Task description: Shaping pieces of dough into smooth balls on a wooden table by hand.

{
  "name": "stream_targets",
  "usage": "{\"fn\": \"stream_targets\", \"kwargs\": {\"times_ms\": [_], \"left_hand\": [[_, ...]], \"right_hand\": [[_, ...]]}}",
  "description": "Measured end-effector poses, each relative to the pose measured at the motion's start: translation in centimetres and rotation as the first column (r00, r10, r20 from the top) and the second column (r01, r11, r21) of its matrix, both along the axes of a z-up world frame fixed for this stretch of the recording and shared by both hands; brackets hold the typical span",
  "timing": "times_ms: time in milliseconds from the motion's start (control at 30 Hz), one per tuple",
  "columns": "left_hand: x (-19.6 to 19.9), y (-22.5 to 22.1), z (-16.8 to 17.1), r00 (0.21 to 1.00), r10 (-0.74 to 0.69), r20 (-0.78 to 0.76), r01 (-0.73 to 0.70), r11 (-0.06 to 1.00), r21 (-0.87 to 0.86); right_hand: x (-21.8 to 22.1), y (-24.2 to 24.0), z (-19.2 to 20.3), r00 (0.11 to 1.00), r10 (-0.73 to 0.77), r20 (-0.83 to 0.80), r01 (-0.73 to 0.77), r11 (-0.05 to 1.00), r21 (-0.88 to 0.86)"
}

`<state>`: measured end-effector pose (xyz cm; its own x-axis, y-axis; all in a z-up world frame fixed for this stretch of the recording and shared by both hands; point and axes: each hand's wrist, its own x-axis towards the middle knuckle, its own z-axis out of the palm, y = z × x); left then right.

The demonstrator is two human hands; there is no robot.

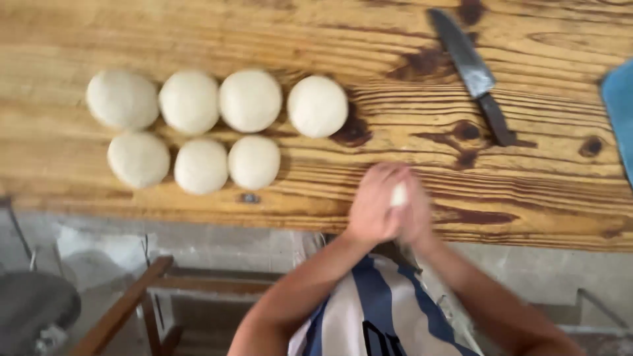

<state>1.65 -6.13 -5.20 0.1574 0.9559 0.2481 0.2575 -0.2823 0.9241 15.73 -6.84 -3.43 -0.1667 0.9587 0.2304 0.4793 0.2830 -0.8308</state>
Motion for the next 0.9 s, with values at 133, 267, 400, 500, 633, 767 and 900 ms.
{"fn": "stream_targets", "kwargs": {"times_ms": [133, 267, 400, 500, 633, 767, 900], "left_hand": [[1.8, 4.8, 0.0, 0.988, 0.153, 0.0, -0.153, 0.988, -0.011], [-3.9, 0.0, 3.8, 0.994, 0.113, -0.003, -0.113, 0.993, 0.04], [1.0, 2.9, 2.4, 0.991, 0.12, -0.059, -0.114, 0.989, 0.09], [-1.8, 3.6, 2.9, 0.991, 0.135, -0.011, -0.134, 0.99, 0.043], [-0.7, 4.7, 3.2, 0.99, 0.144, -0.004, -0.144, 0.987, 0.072], [1.3, 3.8, 2.0, 0.999, 0.05, -0.019, -0.046, 0.988, 0.144], [-2.4, 1.0, 4.1, 0.979, 0.192, 0.066, -0.189, 0.981, -0.053]], "right_hand": [[-1.0, 7.2, -3.2, 0.996, -0.039, -0.079, 0.053, 0.981, 0.187], [-5.1, 0.6, 0.8, 0.999, -0.017, 0.048, 0.009, 0.986, 0.166], [-1.1, 2.5, 0.0, 0.999, -0.036, -0.017, 0.037, 0.995, 0.088], [-4.8, 5.0, -1.1, 0.998, -0.066, -0.008, 0.067, 0.983, 0.171], [-4.6, -2.0, 1.6, 0.876, -0.268, -0.401, 0.2, 0.958, -0.204], [-1.5, 3.4, 0.8, 0.986, -0.166, 0.034, 0.163, 0.984, 0.071], [-6.0, 1.5, 0.2, 0.97, -0.184, -0.162, 0.196, 0.979, 0.062]]}}
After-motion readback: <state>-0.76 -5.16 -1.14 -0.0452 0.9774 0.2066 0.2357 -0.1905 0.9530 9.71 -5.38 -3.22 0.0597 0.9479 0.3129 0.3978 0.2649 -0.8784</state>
